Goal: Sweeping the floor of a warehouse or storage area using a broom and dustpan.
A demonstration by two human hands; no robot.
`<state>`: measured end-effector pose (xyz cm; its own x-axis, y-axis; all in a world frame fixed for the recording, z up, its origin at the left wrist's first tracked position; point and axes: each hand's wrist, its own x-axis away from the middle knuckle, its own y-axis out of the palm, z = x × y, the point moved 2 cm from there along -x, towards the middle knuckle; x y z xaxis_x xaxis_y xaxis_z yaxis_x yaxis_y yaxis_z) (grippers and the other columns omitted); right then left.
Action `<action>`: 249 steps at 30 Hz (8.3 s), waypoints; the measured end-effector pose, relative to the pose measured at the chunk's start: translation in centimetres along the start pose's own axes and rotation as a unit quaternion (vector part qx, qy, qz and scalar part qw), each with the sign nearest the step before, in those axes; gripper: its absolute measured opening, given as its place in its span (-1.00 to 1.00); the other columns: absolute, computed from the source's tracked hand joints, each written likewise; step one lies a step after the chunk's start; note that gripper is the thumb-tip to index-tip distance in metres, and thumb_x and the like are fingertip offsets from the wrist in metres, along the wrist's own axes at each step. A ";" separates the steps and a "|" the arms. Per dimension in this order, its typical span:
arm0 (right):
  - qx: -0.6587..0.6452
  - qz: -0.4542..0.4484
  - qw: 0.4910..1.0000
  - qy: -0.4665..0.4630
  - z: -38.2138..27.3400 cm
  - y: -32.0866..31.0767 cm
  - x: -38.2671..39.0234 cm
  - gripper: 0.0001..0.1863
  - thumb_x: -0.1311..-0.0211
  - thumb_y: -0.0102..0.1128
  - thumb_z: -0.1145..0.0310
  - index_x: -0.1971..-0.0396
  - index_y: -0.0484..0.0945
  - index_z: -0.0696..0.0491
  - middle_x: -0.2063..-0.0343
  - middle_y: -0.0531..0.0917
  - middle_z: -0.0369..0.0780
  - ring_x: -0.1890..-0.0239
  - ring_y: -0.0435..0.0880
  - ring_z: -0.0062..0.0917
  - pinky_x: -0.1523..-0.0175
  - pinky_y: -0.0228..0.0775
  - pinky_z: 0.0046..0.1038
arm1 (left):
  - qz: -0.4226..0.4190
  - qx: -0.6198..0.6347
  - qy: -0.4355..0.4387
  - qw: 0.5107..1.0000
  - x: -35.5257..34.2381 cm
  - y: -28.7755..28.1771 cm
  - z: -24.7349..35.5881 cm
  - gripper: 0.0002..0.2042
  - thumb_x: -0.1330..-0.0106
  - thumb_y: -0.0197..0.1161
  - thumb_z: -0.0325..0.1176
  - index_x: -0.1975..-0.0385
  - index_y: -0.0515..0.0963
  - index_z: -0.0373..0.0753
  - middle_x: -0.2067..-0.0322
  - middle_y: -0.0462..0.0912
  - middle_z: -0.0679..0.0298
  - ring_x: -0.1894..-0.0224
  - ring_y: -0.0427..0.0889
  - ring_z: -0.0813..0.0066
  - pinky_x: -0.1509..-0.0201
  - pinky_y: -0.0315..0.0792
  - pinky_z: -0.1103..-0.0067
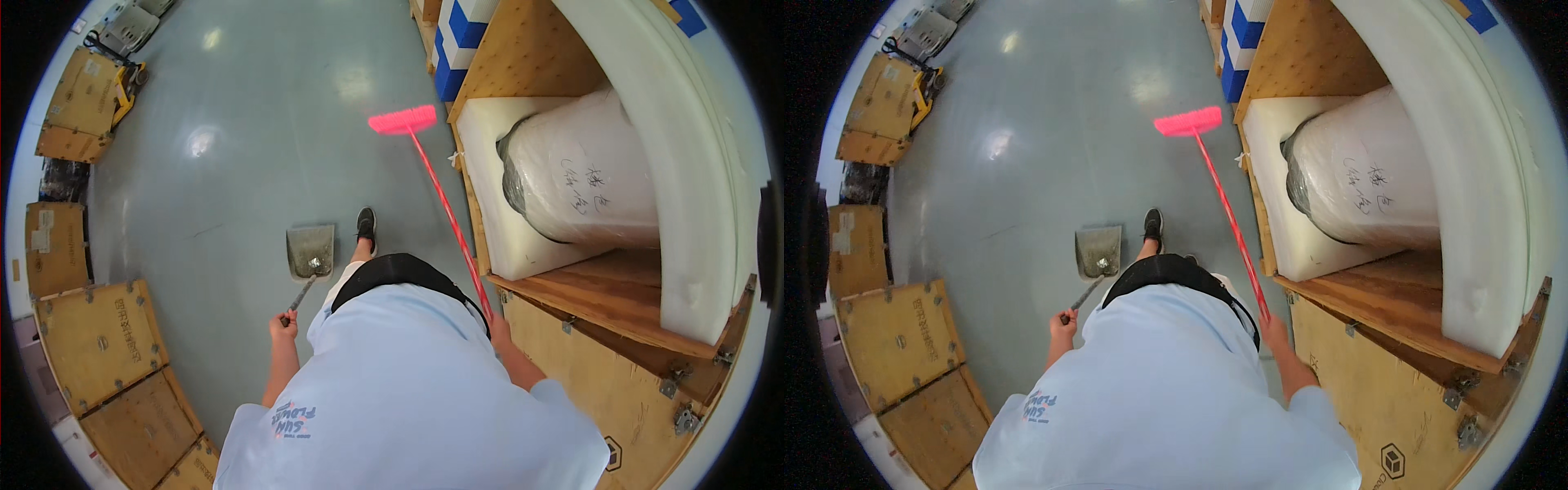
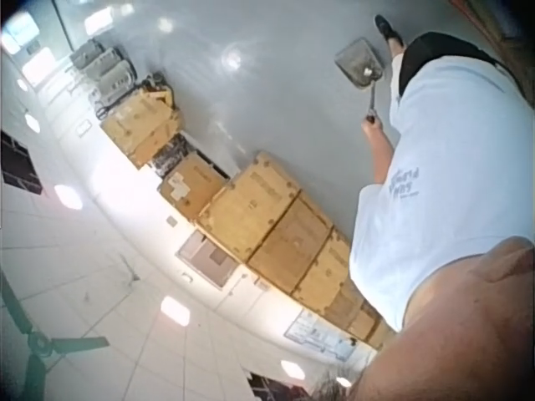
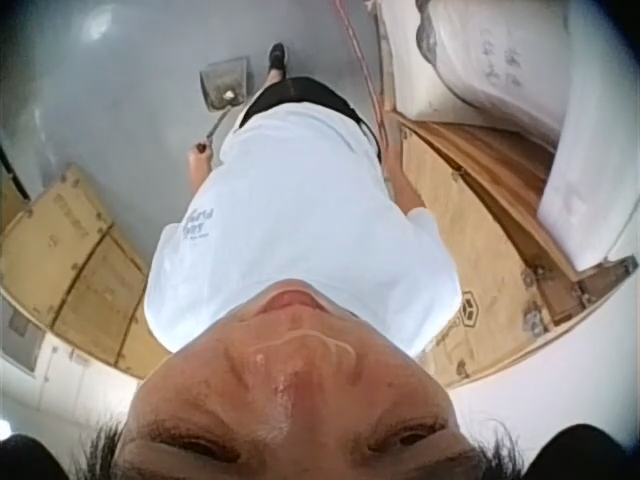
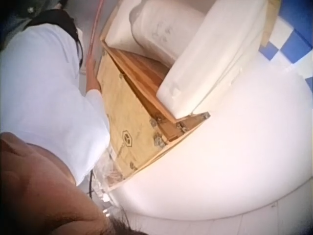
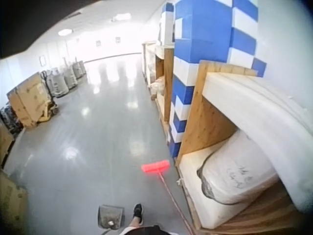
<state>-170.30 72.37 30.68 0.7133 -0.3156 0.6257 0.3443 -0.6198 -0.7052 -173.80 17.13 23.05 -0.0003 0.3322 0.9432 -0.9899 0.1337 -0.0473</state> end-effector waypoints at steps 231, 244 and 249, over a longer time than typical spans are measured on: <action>-0.011 -0.425 0.905 -0.002 -5.5 11.5 36.5 -0.53 0.08 -0.06 0.46 0.08 0.13 0.09 0.83 0.28 -0.36 0.86 0.24 -0.71 0.78 0.11 -0.66 | -0.112 -0.221 -0.058 0.967 -7.4 -26.4 -0.8 -0.98 0.06 -0.19 -0.63 0.63 0.20 -0.44 0.72 0.23 0.20 0.74 0.27 0.51 0.59 0.47 0.55; -0.061 -0.199 0.978 -0.019 6.5 17.5 32.8 -0.62 0.08 -0.06 0.40 0.17 0.20 0.09 0.72 0.38 -0.25 0.76 0.35 -0.61 0.68 0.23 -0.56 | -0.143 -0.209 -0.071 0.965 -6.4 -31.8 4.2 -0.91 0.06 -0.17 -0.64 0.74 0.21 -0.41 0.77 0.23 0.21 0.75 0.29 0.51 0.56 0.47 0.61; 0.155 -0.118 0.981 -0.025 12.2 21.6 32.7 -0.73 0.10 -0.07 0.28 0.40 0.30 0.13 0.56 0.46 -0.04 0.54 0.49 -0.27 0.48 0.30 -0.38 | -0.110 -0.169 -0.063 0.977 -6.3 -32.6 6.0 -0.90 0.06 -0.17 -0.62 0.75 0.21 -0.40 0.81 0.22 0.24 0.78 0.28 0.55 0.59 0.46 0.63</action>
<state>-132.11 57.43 31.89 0.6175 -0.1500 0.7721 0.6665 -0.4215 -0.6149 -142.39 5.09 20.63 0.1697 0.1458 0.9747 -0.8640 0.4977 0.0760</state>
